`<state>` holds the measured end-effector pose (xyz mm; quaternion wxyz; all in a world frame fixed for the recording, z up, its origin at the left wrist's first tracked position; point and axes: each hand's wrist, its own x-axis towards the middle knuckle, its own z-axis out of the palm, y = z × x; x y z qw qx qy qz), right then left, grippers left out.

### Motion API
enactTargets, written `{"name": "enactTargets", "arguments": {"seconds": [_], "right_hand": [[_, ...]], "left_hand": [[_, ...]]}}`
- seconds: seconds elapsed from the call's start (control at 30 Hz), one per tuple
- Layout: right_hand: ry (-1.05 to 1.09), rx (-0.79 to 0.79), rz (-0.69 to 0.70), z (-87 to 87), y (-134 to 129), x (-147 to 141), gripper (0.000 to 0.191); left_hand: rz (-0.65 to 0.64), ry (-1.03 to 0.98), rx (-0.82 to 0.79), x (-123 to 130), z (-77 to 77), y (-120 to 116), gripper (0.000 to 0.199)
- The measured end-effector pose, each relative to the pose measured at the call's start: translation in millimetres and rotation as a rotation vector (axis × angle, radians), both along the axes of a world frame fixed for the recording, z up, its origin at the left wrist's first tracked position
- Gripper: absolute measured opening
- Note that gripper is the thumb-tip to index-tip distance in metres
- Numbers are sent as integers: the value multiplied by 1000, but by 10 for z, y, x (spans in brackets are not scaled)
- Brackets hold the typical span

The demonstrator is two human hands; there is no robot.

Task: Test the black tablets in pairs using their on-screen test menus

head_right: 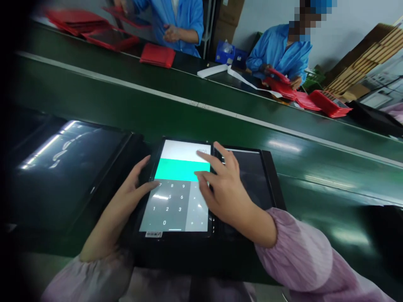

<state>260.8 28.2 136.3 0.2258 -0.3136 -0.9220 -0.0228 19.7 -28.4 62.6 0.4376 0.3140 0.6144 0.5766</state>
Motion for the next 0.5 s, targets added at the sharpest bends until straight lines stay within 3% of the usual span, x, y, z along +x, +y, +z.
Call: {"name": "enactTargets", "arguments": {"seconds": [0.17,0.33,0.5], "right_hand": [[-38,-20,-68,-26,84,113,43],[-86,-21,-15,-51,87,-23,43],[-82,-1,-115,-45,115,10,46]], "left_hand": [[33,-79,118,-53,-99,50,60],[79,-43,92,-82,-139,98,60],[140,12,63,-74,-116,102,59]]}}
